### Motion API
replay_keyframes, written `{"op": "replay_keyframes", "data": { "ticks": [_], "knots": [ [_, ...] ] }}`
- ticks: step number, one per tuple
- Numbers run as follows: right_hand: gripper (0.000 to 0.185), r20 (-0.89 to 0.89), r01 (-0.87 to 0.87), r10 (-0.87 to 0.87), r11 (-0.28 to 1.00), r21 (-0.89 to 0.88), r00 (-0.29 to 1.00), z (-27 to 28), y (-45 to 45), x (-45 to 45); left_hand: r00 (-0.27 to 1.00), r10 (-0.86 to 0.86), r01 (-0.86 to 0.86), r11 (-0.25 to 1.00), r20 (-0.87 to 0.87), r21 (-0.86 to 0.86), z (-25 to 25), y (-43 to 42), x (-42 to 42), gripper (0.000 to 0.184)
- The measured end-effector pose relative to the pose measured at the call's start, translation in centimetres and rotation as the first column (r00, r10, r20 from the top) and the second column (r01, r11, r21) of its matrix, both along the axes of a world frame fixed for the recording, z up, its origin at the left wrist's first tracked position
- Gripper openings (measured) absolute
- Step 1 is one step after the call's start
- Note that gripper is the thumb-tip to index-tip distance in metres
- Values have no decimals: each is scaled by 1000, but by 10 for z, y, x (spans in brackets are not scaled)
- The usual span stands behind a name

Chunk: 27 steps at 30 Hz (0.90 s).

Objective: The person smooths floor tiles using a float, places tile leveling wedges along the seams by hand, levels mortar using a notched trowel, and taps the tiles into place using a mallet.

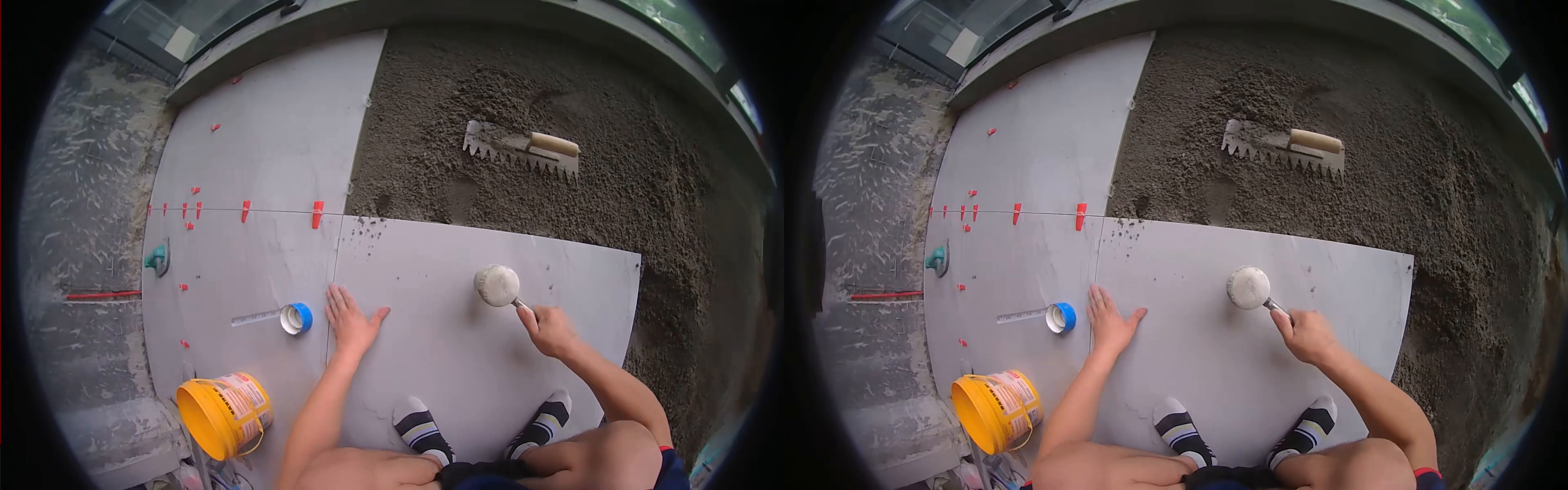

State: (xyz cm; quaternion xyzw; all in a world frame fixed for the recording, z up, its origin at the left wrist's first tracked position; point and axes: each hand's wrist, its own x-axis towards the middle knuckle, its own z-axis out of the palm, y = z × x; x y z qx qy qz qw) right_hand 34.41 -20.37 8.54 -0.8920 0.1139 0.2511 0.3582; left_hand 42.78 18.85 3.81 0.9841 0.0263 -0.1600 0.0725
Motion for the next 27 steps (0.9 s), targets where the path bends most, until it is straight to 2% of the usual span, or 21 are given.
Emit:
{"op": "replay_keyframes", "data": {
  "ticks": [2, 4, 6, 7, 9, 10, 12, 15, 19, 21, 22, 24, 26, 27],
  "knots": [
    [60, -94, 28, -35, 997, -68, 995, -3, 5, -10, 1000, 12, -12, 1000, -8, -2, 0, 2, -9, 118],
    [61, -66, -6, 0, 996, -95, 998, -7, 4, -15, 1000, 17, -16, 1000, 23, -25, 1, -1, 7, 118],
    [61, -55, -47, 40, 989, -139, 998, -9, 5, -28, 999, -40, 40, 999, -19, -24, -2, -6, 15, 115],
    [61, -53, -19, 12, 992, -121, 998, -10, 5, -34, 1000, -20, 20, 999, -6, -34, -9, -12, 21, 115],
    [61, -46, -9, 3, 993, -119, 999, -9, 6, -47, 980, -74, 99, 986, 182, -133, -23, -29, 33, 111],
    [61, -54, 5, -10, 996, -91, 998, -6, 5, -53, 980, -51, 80, 986, 193, -148, -26, -40, 42, 111],
    [60, -89, 21, -27, 998, -64, 996, -1, 0, -68, 954, 48, -37, 998, 296, -42, -32, -61, 59, 110],
    [65, -99, 20, -24, 999, -45, 995, -2, -7, -96, 932, 176, -171, 984, 317, -43, -32, -88, 91, 109],
    [62, -148, 19, -32, 996, -88, 988, -3, -12, -120, 903, 253, -240, 967, 349, -80, -32, -112, 146, 110],
    [58, -205, 31, -46, 997, -77, 978, -4, -16, -118, 912, 137, -23, 958, 386, -287, -33, -123, 162, 106],
    [54, -261, 58, -73, 996, -66, 962, 5, -15, -115, 920, 119, -1, 954, 374, -299, -32, -125, 158, 106],
    [49, -265, 106, -144, 983, -152, 953, 31, -20, -108, 815, 112, 172, 890, 568, -423, -33, -119, 148, 101],
    [41, -25, 120, -120, 992, -35, 992, 55, -22, -113, 775, 116, 174, 906, 621, -387, -39, -92, 112, 96],
    [41, -40, 142, -144, 989, -44, 989, 0, -56, -163, 795, 94, 117, 946, 599, -302, -45, -76, 88, 93]
  ]
}}
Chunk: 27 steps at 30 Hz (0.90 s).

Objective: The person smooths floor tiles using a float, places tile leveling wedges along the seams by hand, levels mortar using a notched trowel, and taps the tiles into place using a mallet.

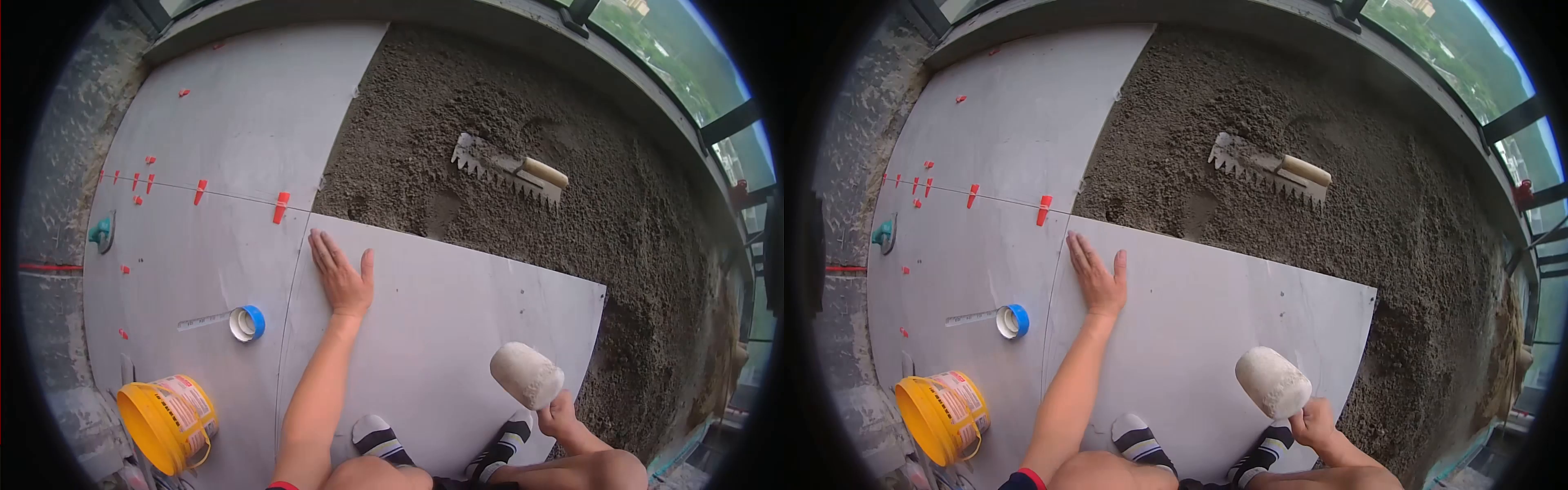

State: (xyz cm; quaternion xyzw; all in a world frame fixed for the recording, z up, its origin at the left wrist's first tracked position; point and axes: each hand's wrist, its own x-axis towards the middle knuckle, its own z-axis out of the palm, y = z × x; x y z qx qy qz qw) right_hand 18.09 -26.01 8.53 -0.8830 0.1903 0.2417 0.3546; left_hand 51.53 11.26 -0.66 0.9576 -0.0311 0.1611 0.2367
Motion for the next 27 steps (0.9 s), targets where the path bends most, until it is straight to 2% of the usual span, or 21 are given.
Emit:
{"op": "replay_keyframes", "data": {
  "ticks": [2, 3, 4, 5, 6, 7, 9, 10, 11, 13, 14, 15, 16, 17, 19, 20, 21, 23, 25, 26, 27],
  "knots": [
    [32, 337, 1, -110, 951, 309, 935, -104, -20, -76, 992, 70, -58, 992, -102, 115, 1, 23, -44, 90],
    [28, 278, 1, -105, 937, 349, 955, -105, -20, -64, 993, 54, -42, 993, -106, 108, 4, 31, -55, 90],
    [27, 110, -130, 122, 989, 67, 986, -60, -2, -17, 981, 95, -57, 975, -172, 213, 6, 36, -63, 90],
    [27, -125, -312, 293, 932, -183, 948, -11, 16, 21, 960, 149, -68, 945, -236, 319, 6, 37, -68, 90],
    [30, 83, -272, 277, 960, -61, 957, -5, 18, 18, 959, 144, -62, 946, -244, 319, 6, 36, -69, 90],
    [30, 83, -276, 280, 959, -62, 956, -1, 16, 22, 958, 169, -79, 931, -230, 356, 4, 34, -64, 90],
    [30, 369, -333, 250, 926, 178, 895, 21, 22, 15, 953, 170, -56, 913, -253, 404, 5, 38, -72, 90],
    [29, 326, -434, 395, 899, 53, 859, 13, 13, 10, 948, 198, -81, 907, -249, 413, 6, 37, -71, 90],
    [32, 169, -418, 423, 906, -65, 890, -3, 9, 0, 944, 237, -125, 901, -231, 415, 5, 34, -64, 89],
    [38, 58, -467, 472, 880, -83, 880, 7, 12, 4, 932, 271, -151, 894, -241, 422, 6, 32, -61, 90],
    [38, 53, -469, 473, 880, -74, 880, 10, 8, 11, 917, 314, -184, 879, -246, 440, 4, 35, -60, 91],
    [42, 145, -480, 472, 877, 18, 869, 16, 8, 9, 912, 312, -166, 874, -267, 456, 2, 41, -65, 91],
    [45, 222, -462, 431, 880, 109, 874, 27, 14, -6, 913, 311, -164, 871, -263, 463, 1, 43, -67, 91],
    [45, 209, -434, 407, 895, 103, 889, 27, 14, -11, 920, 312, -182, 875, -236, 448, -2, 39, -60, 91],
    [44, -175, -441, 428, 897, -41, 887, 16, 4, -4, 918, 318, -185, 871, -236, 455, -1, 35, -56, 90],
    [44, -82, -344, 346, 938, 28, 935, 25, 4, -11, 909, 334, -180, 856, -251, 485, -1, 37, -59, 90],
    [45, 19, -320, 319, 947, 43, 948, 32, 4, -18, 913, 314, -165, 867, -259, 470, -6, 38, -57, 90],
    [45, 113, -157, 145, 982, 108, 983, 17, -4, -39, 925, 325, -178, 830, -199, 529, -12, 44, -60, 88],
    [38, -133, 0, -8, 998, -65, 991, 12, -21, -33, 908, 360, -194, 813, -214, 549, -15, 44, -59, 89],
    [36, -46, 76, -74, 997, 25, 996, 31, -17, -31, 919, 345, -191, 813, -191, 550, -21, 49, -56, 90],
    [40, 149, 126, -145, 984, 128, 978, 42, -13, -29, 924, 342, -195, 808, -172, 556, -26, 53, -58, 90]
  ]
}}
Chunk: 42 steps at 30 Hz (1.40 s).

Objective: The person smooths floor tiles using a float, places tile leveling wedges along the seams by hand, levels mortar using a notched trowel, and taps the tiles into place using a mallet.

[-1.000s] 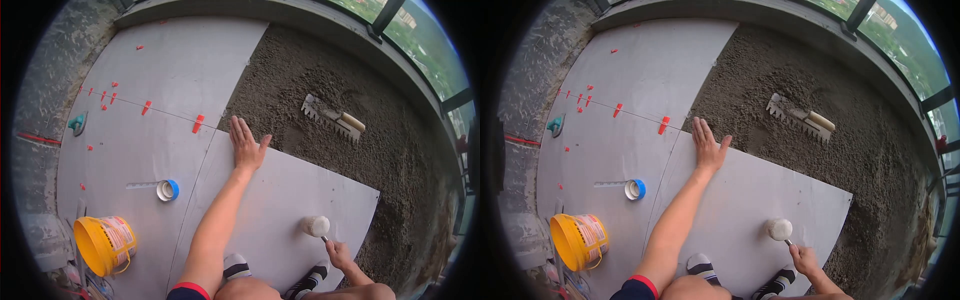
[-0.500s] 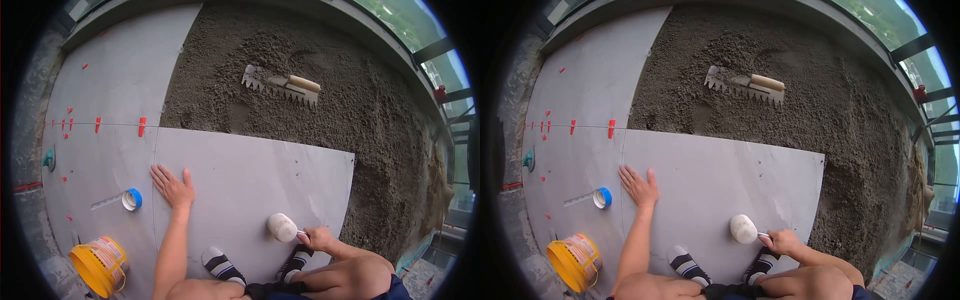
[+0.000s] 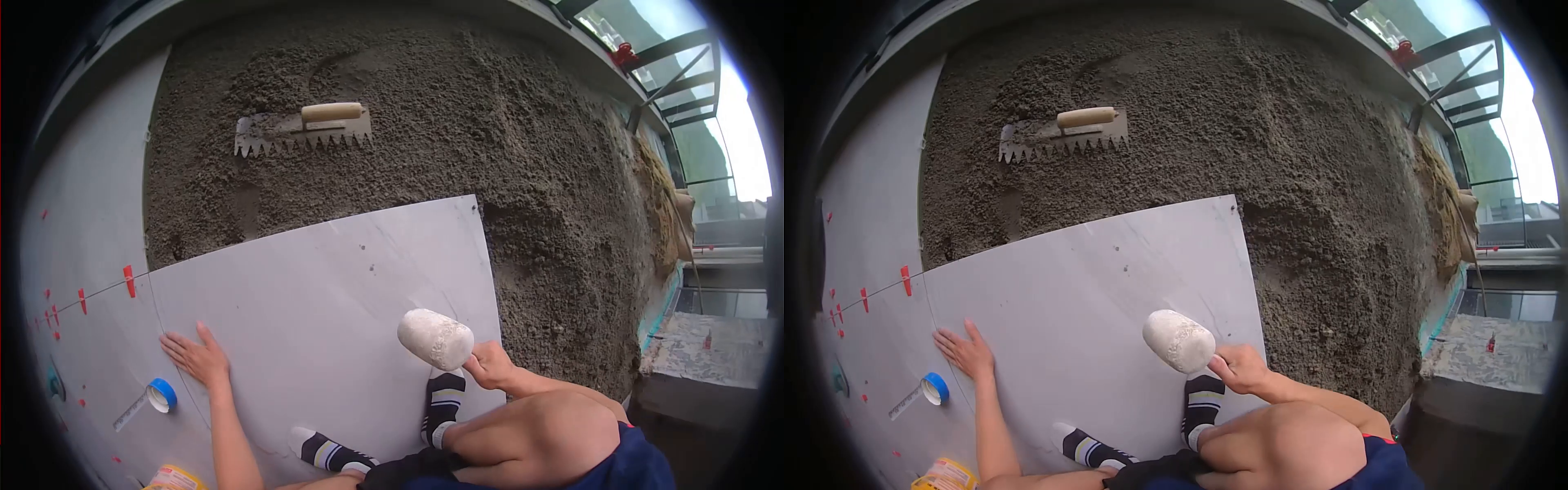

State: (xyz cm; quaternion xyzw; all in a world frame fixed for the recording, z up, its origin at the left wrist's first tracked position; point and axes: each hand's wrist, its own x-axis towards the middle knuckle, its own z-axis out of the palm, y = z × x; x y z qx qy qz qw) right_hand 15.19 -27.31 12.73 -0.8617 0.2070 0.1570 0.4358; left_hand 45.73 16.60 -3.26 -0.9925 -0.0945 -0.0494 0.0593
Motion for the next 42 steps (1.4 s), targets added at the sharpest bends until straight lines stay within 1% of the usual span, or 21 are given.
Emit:
{"op": "replay_keyframes", "data": {
  "ticks": [2, 4, 5, 6, 8, 10, 12, 16, 17, 18, 20, 21, 23, 25, 28, 31, 33, 35, 37, 40, 42],
  "knots": [
    [35, 101, -29, 23, 998, 56, 995, -33, -13, -25, 999, -18, 18, 1000, -27, 16, -3, 8, -5, 90],
    [27, -427, -61, -27, 979, -192, 904, -30, -16, 7, 1000, 8, -8, 1000, 6, 13, -5, 2, 3, 91],
    [31, -266, -54, 10, 986, -158, 964, -31, -17, 0, 1000, 19, -18, 999, -19, 51, -6, 5, 1, 91],
    [31, -255, -49, 5, 984, -168, 967, -31, -21, 7, 999, 39, -35, 996, -39, 86, -6, 4, 4, 91],
    [43, 149, 53, -40, 995, -84, 988, -24, -15, 5, 998, 37, -32, 996, -55, 79, -4, 7, 0, 91],
    [44, 120, 25, -5, 986, -165, 993, -27, -31, 21, 998, 45, -44, 998, -35, 42, -1, -3, 5, 91],
    [40, -164, 111, -131, 986, -125, 978, -20, -33, 28, 989, 86, -68, 987, -124, 147, 2, -2, 6, 90],
    [54, 92, 194, -181, 969, -154, 979, -41, -38, 10, 995, 48, -39, 994, -88, 99, 3, -1, 6, 89],
    [52, -268, 133, -194, 964, -230, 944, -41, -46, 16, 993, 62, -48, 990, -104, 135, 5, -3, 7, 89],
    [52, -260, 134, -194, 963, -232, 946, -30, -44, 21, 989, 78, -56, 983, -122, 176, 5, -4, 7, 89],
    [55, -11, 239, -244, 957, -164, 970, -14, -37, 24, 993, 60, -42, 985, -102, 165, -8, 3, 6, 88],
    [55, -32, 262, -269, 953, -152, 963, -20, -26, 6, 996, 6, 9, 987, -92, 160, -8, 12, 4, 88],
    [58, -192, 64, -120, 960, -273, 974, -45, -51, 10, 997, 14, -5, 993, -79, 118, -10, -9, 12, 87],
    [60, -266, 103, -179, 955, -278, 947, -38, -50, 21, 992, 15, -7, 997, -123, 71, 5, -1, 0, 86],
    [69, -401, 186, -213, 977, -106, 891, -41, -50, 27, 995, -29, 22, 997, -100, -73, 12, -4, 0, 88],
    [73, -520, 159, -103, 985, 63, 848, -39, -28, 42, 991, -102, 89, 985, -87, -149, 22, -5, -4, 91],
    [78, -624, -161, 342, 930, 329, 703, -25, 3, 61, 967, -243, 223, 951, -75, -213, 24, -19, -4, 92],
    [82, -455, -329, 544, 819, 469, 705, -44, 42, 66, 941, -330, 305, 922, -74, -238, 26, -30, -5, 92],
    [82, -359, -535, 725, 682, 499, 588, -65, 82, 74, 909, -411, 382, 886, -67, -262, 27, -37, -6, 92],
    [77, -191, -539, 740, 617, 573, 644, -74, 116, 81, 894, -440, 405, 876, -88, -263, 26, -39, -4, 91],
    [66, -59, -684, 771, 595, 421, 634, -77, 127, 92, 897, -434, 407, 885, -81, -226, 26, -39, -5, 89]
  ]
}}
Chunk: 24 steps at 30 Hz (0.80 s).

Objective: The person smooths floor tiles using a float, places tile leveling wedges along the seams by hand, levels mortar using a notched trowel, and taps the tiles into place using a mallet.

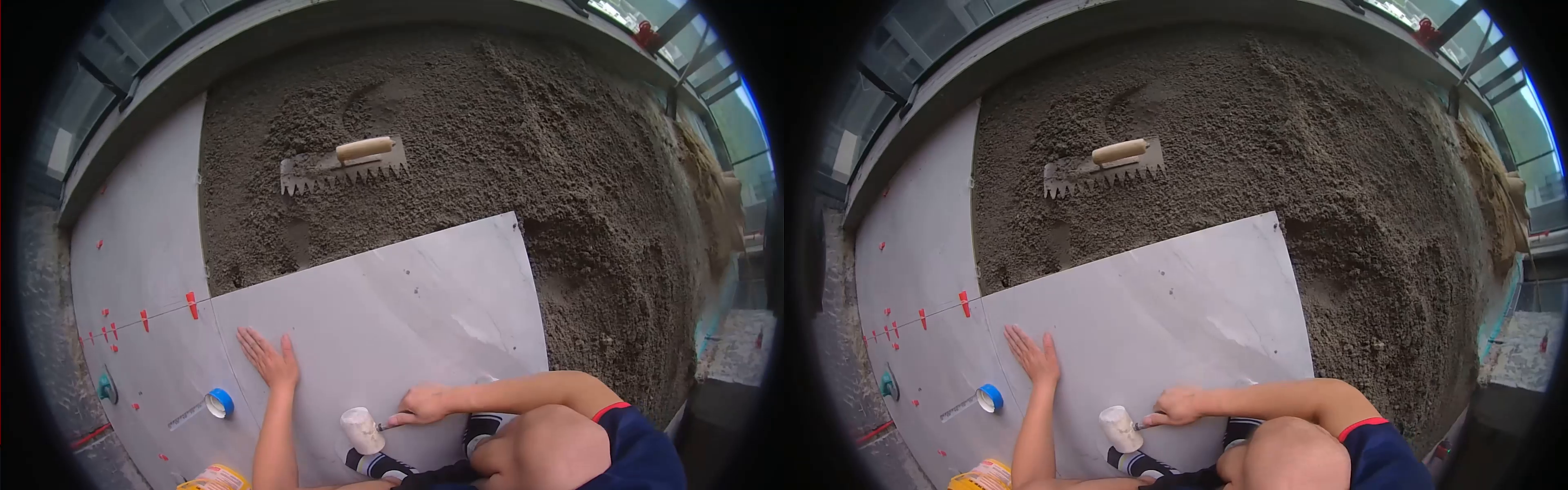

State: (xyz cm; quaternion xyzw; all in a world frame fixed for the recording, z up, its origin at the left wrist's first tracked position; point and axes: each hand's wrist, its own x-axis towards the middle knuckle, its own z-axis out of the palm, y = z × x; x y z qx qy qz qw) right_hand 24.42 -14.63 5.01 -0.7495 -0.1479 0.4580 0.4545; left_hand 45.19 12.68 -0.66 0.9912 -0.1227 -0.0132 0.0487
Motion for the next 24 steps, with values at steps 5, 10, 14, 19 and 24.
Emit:
{"op": "replay_keyframes", "data": {
  "ticks": [5, 10, 14, 19, 24],
  "knots": [
    [56, 702, 69, -60, 997, 16, 709, -41, -26, 41, 999, -19, 19, 1000, 27, 18, 4, -4, -1, 87],
    [67, 792, 542, -101, 780, -313, 602, -27, -150, 103, 999, -31, 31, 1000, 41, 5, -6, 2, -1, 84],
    [72, 781, 713, -98, 490, -501, 617, -23, -263, 53, 993, -43, 43, 999, 107, 3, -10, 5, 3, 80],
    [74, 767, 759, -114, 292, -582, 632, -14, -281, -13, 992, -80, 84, 996, 97, -43, -7, 4, 0, 84],
    [71, 729, 675, -178, 565, -475, 662, -8, -201, -7, 999, -43, 45, 991, 22, -126, 4, -1, -4, 90]
  ]
}}
